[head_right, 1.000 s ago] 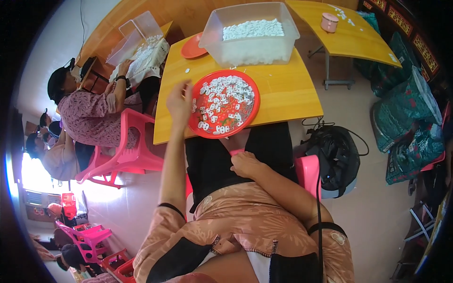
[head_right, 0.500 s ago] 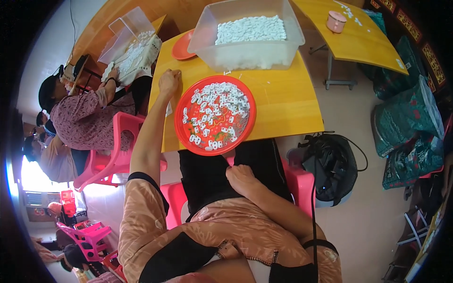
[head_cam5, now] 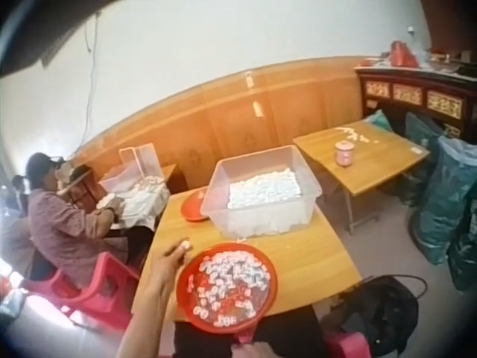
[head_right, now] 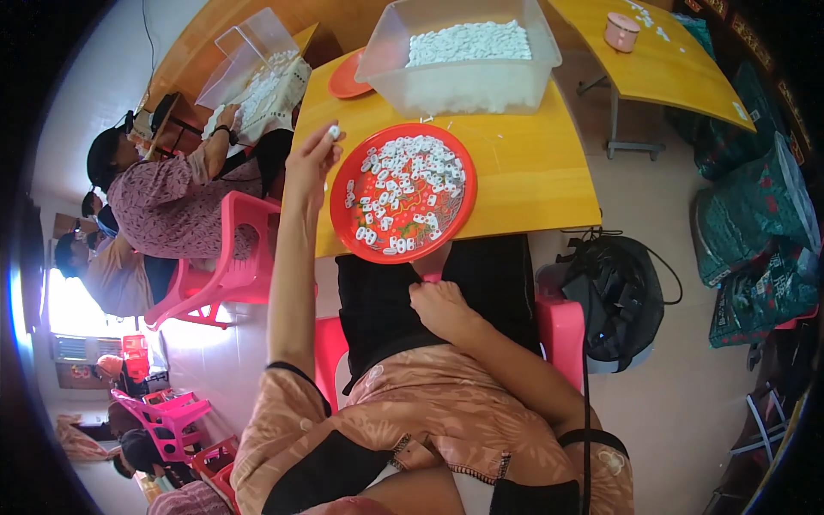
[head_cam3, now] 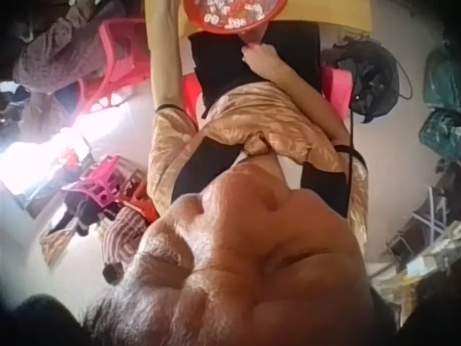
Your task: Inspecting and sorting small white plastic cubes with black markings on a red tray.
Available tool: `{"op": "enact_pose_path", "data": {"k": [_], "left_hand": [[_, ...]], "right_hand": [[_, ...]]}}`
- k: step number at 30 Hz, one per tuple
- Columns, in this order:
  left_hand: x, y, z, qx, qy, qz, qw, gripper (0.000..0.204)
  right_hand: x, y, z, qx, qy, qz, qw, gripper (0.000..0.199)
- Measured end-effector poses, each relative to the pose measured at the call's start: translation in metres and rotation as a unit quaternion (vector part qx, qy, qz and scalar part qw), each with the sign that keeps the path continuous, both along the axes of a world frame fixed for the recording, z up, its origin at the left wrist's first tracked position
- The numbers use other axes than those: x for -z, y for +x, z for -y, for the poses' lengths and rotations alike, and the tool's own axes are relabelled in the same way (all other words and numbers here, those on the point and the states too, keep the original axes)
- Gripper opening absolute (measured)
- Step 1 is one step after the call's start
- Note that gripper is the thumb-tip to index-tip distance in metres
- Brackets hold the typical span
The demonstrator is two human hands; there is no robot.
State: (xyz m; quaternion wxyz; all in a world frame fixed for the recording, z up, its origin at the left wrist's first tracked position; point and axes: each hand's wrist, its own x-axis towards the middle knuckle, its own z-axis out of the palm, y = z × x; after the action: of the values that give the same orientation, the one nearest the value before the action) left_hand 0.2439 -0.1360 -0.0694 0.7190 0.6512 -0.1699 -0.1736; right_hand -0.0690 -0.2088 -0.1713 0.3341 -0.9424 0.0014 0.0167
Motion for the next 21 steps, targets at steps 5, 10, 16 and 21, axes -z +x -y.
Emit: {"op": "enact_pose_path", "data": {"k": [5, 10, 16, 21], "left_hand": [[-0.074, -0.157, -0.05, 0.009, -0.079, 0.013, 0.997, 0.049], [-0.081, -0.213, -0.094, 0.129, -0.251, -0.141, 0.949, 0.057], [-0.074, -0.226, -0.123, 0.251, -0.421, -0.353, 0.797, 0.054], [-0.081, -0.231, -0.134, 0.208, -0.385, -0.358, 0.825, 0.047]], "right_hand": [[-0.062, -0.005, -0.018, 0.109, 0.24, 0.235, 0.936, 0.009], [-0.138, -0.001, -0.022, 0.142, 0.495, 0.247, 0.821, 0.019], [-0.177, 0.012, -0.03, 0.023, 0.476, 0.248, 0.843, 0.027], [-0.182, 0.017, -0.042, 0.027, 0.408, 0.253, 0.877, 0.018]]}}
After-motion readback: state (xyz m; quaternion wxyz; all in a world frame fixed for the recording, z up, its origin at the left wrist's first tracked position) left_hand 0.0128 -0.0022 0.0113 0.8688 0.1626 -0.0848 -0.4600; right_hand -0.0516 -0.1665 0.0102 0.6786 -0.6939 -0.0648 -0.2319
